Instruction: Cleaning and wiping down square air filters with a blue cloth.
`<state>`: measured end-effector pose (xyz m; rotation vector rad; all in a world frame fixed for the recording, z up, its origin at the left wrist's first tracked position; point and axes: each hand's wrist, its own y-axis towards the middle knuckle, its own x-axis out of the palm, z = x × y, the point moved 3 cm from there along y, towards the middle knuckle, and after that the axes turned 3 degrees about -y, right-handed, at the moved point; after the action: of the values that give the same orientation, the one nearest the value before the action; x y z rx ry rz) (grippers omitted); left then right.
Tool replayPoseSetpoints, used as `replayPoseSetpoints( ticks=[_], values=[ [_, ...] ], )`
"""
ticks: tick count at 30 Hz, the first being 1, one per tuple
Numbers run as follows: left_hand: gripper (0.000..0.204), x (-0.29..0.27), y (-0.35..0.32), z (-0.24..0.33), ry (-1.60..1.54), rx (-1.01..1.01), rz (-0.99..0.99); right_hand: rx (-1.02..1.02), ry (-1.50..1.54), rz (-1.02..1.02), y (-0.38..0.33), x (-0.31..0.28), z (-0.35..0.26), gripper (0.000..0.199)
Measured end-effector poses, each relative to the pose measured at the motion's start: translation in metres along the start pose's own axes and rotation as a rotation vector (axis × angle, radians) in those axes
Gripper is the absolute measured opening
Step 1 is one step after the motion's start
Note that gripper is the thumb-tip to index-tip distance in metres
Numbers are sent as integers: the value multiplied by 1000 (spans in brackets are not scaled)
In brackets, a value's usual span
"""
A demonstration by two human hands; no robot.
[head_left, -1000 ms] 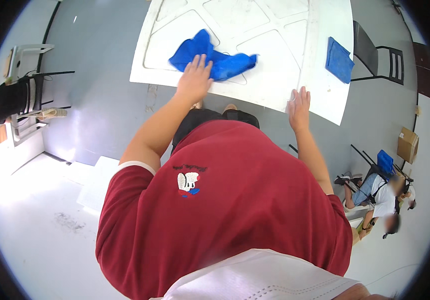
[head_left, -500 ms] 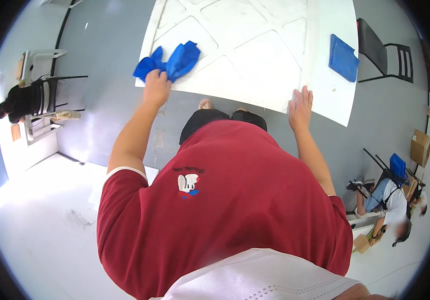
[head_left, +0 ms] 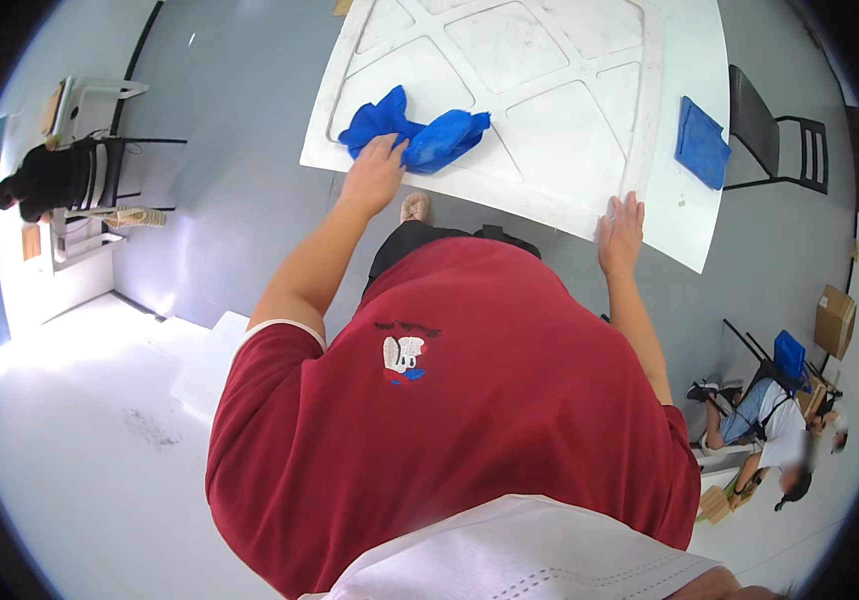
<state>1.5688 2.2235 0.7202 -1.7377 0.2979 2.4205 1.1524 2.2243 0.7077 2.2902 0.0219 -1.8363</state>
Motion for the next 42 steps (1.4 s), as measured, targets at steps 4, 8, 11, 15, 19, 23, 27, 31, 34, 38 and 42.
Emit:
replayPoseSetpoints(
  ticks=[4,8,11,15,19,23,27,31,34,38,42],
  values=[
    [37,-20,-18,-60,56,148,-17,62,4,-18,1,5,0,38],
    [28,-43,-10,-156,-3,14,-57,218,-72,-76,3,13,-3,37],
    [25,-84,10,-240,185,-645,78,371,-93,-116,6,17,-13,38],
    [32,-111,35,-232,185,-368,246,493,-138,-162,14,18,-37,40],
    [50,-65,39,-138,-33,-348,-181,473,-206,-151,14,23,-79,43],
    [54,-52,16,-85,154,14,-303,410,-146,-176,7,31,-114,48],
    [56,-44,25,-102,124,237,-336,404,-208,-242,4,36,-130,51],
    [57,-28,52,-123,93,255,-275,445,-161,-303,6,35,-130,52],
    [57,-24,82,-131,137,278,-189,454,-145,-309,7,34,-130,52],
    [59,-20,129,-141,133,248,-118,486,-187,-361,6,35,-131,53],
    [65,-9,175,-153,68,221,-50,497,-151,-353,8,33,-132,54]
  ],
)
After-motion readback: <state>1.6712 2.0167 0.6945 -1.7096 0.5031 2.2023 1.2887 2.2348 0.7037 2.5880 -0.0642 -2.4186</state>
